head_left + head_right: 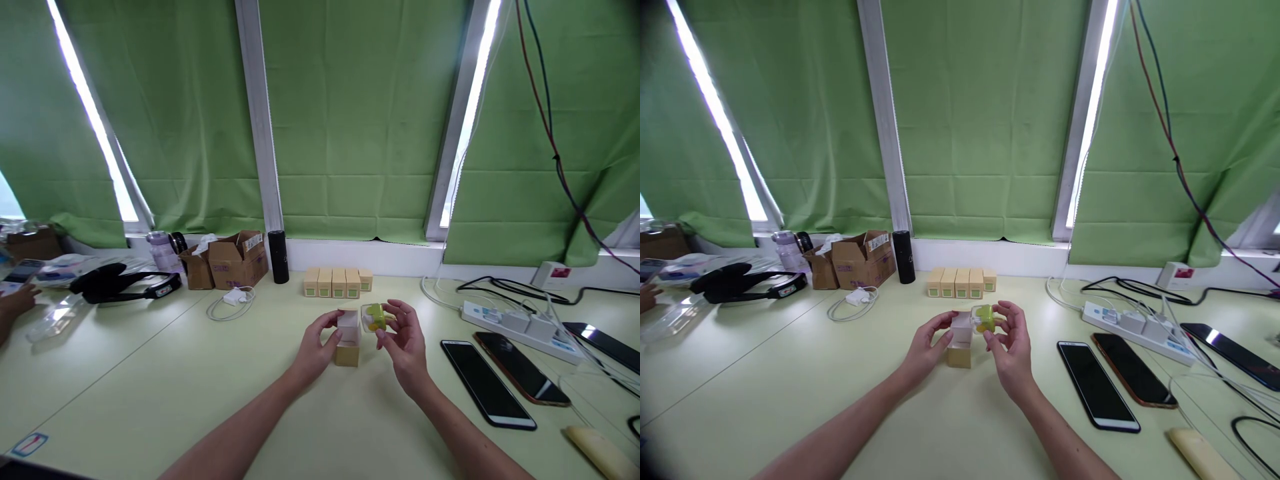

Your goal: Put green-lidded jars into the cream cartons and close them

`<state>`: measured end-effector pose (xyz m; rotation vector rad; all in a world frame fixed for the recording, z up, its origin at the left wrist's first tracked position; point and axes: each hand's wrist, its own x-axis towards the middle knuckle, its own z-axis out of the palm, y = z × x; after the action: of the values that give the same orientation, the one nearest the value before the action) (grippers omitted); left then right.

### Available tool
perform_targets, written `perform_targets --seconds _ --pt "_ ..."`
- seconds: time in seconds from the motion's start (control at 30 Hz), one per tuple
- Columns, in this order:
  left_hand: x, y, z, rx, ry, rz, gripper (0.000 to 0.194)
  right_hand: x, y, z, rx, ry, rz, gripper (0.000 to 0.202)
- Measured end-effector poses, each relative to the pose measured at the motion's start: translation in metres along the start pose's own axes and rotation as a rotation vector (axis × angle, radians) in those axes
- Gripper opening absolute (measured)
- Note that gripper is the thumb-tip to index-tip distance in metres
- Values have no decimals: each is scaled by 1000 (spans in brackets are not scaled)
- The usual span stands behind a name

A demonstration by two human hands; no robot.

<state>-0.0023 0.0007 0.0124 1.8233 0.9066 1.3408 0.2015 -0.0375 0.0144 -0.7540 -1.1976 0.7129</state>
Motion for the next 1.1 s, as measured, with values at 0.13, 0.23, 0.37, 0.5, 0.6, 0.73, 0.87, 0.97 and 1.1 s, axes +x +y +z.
perform_targets --seconds 0.13,0.23,0.37,0.5,0.6,0.73,0.87,0.97,1.1 --pt "-3 6 2 -10 -51 -7 43 -6 -1 4 -109 -57 -34 48" --pt "-5 9 3 -14 -64 -12 44 -11 -3 7 -182 -93 -44 46" --pt "-5 10 3 -40 -71 -22 43 -10 -1 7 -253 -112 -52 44" --pt "-3 8 1 -79 -69 -55 43 -4 3 1 -300 -113 -64 44" --pt "-1 5 1 -139 -66 -101 46 0 5 -4 -328 -132 -74 42" --pt "1 0 1 -224 -60 -178 53 1 3 -6 -375 -169 -88 39" --pt "2 -2 2 -268 -53 -208 57 0 0 -5 -427 -215 -98 37" --pt "2 -1 2 -285 -53 -218 57 -2 0 -5 -475 -240 -106 37" --pt "2 1 3 -292 -45 -223 57 -4 1 -5 -531 -277 -120 38"
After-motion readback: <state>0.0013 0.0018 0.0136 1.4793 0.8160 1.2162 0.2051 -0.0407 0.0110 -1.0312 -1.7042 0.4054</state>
